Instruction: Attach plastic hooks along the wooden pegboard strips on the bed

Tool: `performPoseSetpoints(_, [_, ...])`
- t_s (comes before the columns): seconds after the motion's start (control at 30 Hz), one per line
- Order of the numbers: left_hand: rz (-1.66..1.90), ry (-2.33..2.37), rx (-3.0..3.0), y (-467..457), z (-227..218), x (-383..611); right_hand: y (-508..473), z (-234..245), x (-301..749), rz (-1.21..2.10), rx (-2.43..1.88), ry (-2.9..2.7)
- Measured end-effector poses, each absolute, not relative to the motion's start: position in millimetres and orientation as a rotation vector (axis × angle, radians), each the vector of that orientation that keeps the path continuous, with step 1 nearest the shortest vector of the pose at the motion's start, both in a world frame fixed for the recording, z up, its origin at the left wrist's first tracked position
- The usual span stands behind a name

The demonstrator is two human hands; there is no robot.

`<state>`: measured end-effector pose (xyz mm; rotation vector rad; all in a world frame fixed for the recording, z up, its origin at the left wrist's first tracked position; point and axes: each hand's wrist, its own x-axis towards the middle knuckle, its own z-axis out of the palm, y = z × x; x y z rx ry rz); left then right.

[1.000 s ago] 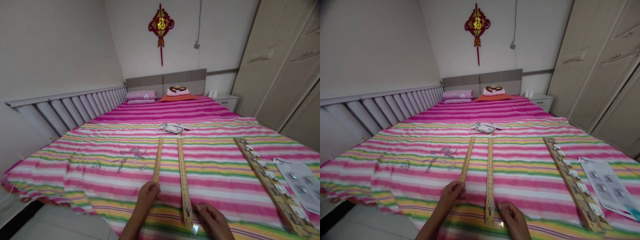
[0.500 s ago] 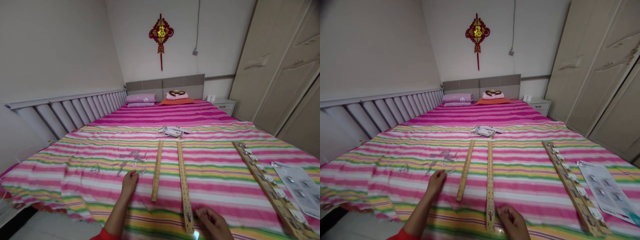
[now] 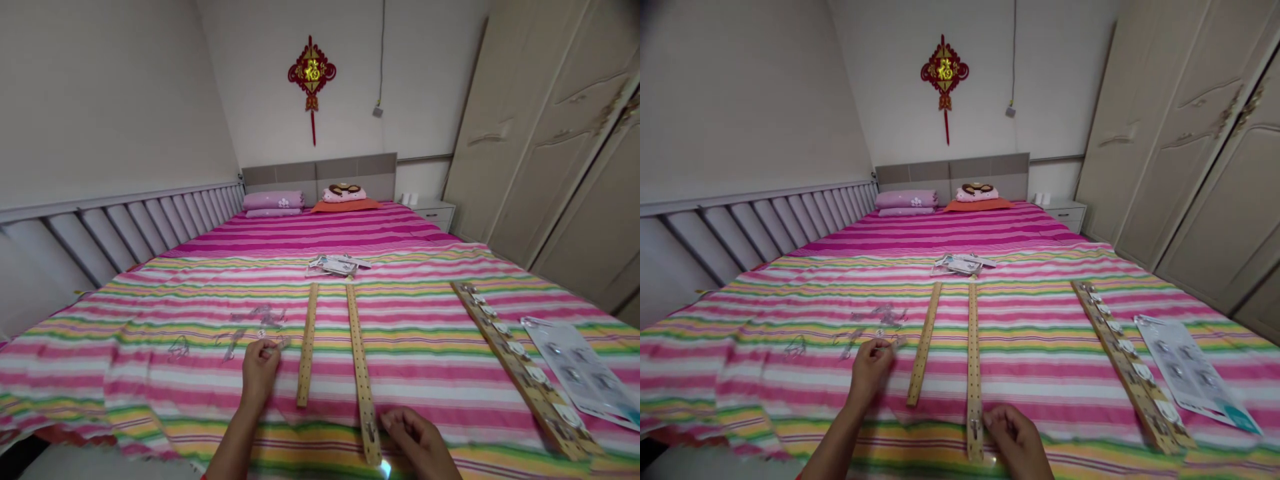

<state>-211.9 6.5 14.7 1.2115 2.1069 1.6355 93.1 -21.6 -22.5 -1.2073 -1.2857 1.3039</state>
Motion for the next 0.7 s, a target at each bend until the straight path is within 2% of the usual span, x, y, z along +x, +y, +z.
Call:
performPoseSetpoints(0.23, [1.674,1.897,2.006,-36.5,55.6,-153.2,-12.7,19.9,88.8,1.435,-1.035,-1.308])
performPoseSetpoints(0.47, [1.52,1.726,2.463,-55.9,68.6,-115.2,-12.5,55.1,92.3,1.278,-1.018,-1.353])
performPoseSetpoints(0.7, [1.366,1.481,2.675,-67.3,78.1,-90.2,-15.0,62.2,98.2,1.644,-0.96,-1.314])
